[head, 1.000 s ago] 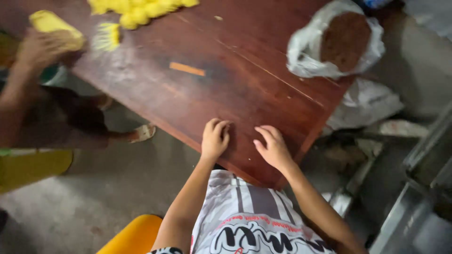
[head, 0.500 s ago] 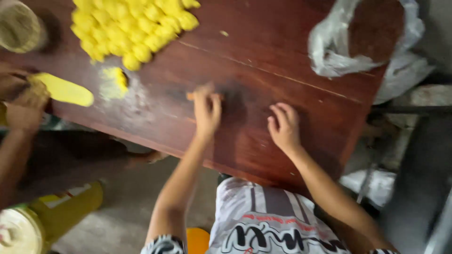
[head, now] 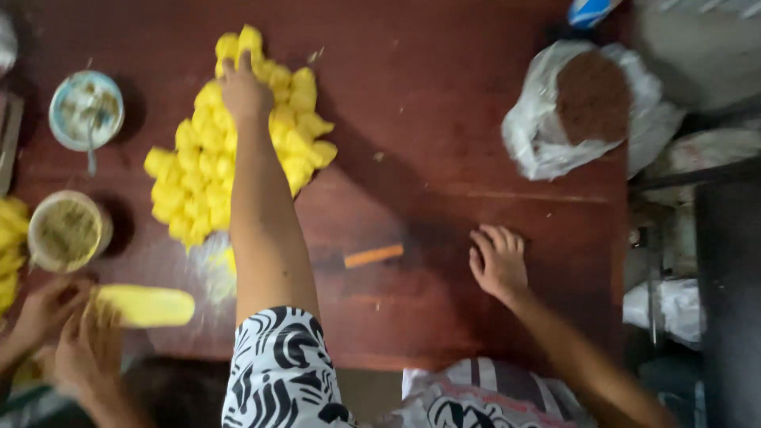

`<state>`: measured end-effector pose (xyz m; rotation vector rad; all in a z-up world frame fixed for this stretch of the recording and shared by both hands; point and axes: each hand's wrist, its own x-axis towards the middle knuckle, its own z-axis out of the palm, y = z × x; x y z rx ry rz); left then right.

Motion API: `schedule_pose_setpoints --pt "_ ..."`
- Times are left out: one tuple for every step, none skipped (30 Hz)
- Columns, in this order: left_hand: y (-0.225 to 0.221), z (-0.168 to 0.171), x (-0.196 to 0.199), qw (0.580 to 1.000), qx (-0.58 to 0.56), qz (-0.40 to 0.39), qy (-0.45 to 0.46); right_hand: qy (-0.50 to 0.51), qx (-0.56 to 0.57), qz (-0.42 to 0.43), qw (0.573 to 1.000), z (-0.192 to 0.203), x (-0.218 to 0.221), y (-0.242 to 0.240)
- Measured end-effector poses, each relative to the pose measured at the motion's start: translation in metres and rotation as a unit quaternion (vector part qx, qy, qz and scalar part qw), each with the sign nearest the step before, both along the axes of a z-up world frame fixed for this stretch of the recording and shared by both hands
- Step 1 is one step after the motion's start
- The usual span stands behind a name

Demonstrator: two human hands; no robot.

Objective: Portioning and shaping yellow dough into balls and arranging them on baking trays.

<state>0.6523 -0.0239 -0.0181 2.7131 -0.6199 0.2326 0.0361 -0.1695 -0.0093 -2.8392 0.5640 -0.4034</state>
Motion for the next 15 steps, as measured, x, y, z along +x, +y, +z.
schedule_pose_setpoints --pt "-0.009 0.008 -0.003 1.000 -0.010 -0.006 -0.002 -0.002 -0.010 -0.006 1.000 -0.001 0.001 -0.002" --pt "-0.017 0.016 -0.006 0.997 0.050 -0.008 0.050 0.012 -0.011 -0.005 1.000 -0.003 0.002 -0.004" --pt "-0.013 0.021 -0.014 0.988 0.114 -0.004 0.104 0.030 -0.008 0.002 1.000 -0.006 -0.001 -0.002" --pt "-0.017 0.001 -0.008 0.988 0.108 -0.004 0.106 0.031 -0.014 0.003 0.999 -0.003 -0.001 -0.005" --pt "-0.012 -0.017 -0.002 0.995 0.092 -0.002 0.048 0.035 -0.009 -0.002 0.999 -0.001 0.001 -0.004" --pt "-0.006 -0.035 0.003 0.997 0.076 0.001 -0.010 0.040 -0.004 -0.006 0.999 0.001 0.001 -0.002" --pt "-0.002 -0.037 0.005 0.997 0.073 0.008 -0.012 0.037 -0.007 0.001 0.999 0.001 0.004 -0.001" --pt "0.001 -0.039 0.006 0.999 -0.024 0.009 -0.040 -0.001 -0.008 -0.001 1.000 0.000 0.006 -0.001" --pt "0.003 -0.044 0.002 0.991 -0.121 0.005 -0.065 -0.035 -0.008 -0.005 0.999 0.001 0.002 0.002" --pt "0.008 -0.018 -0.012 0.990 -0.122 0.010 -0.065 -0.034 -0.010 -0.001 0.999 0.004 0.005 0.001" --pt "0.011 0.005 -0.027 0.976 -0.190 -0.020 -0.106 -0.029 -0.003 -0.004 1.000 0.007 0.005 0.002" --pt "0.013 0.028 -0.042 0.954 -0.255 -0.051 -0.146 -0.025 0.003 -0.006 1.000 0.010 0.005 0.003" --pt "0.015 0.064 -0.073 0.955 -0.255 -0.048 -0.141 -0.019 0.003 -0.004 1.000 0.013 0.003 0.003" --pt "0.018 0.101 -0.104 0.934 -0.340 -0.066 -0.083 -0.025 0.008 -0.005 1.000 0.016 0.002 0.003" --pt "0.023 0.142 -0.127 0.903 -0.420 -0.083 -0.031 -0.037 0.012 -0.003 0.999 0.017 0.008 0.003"
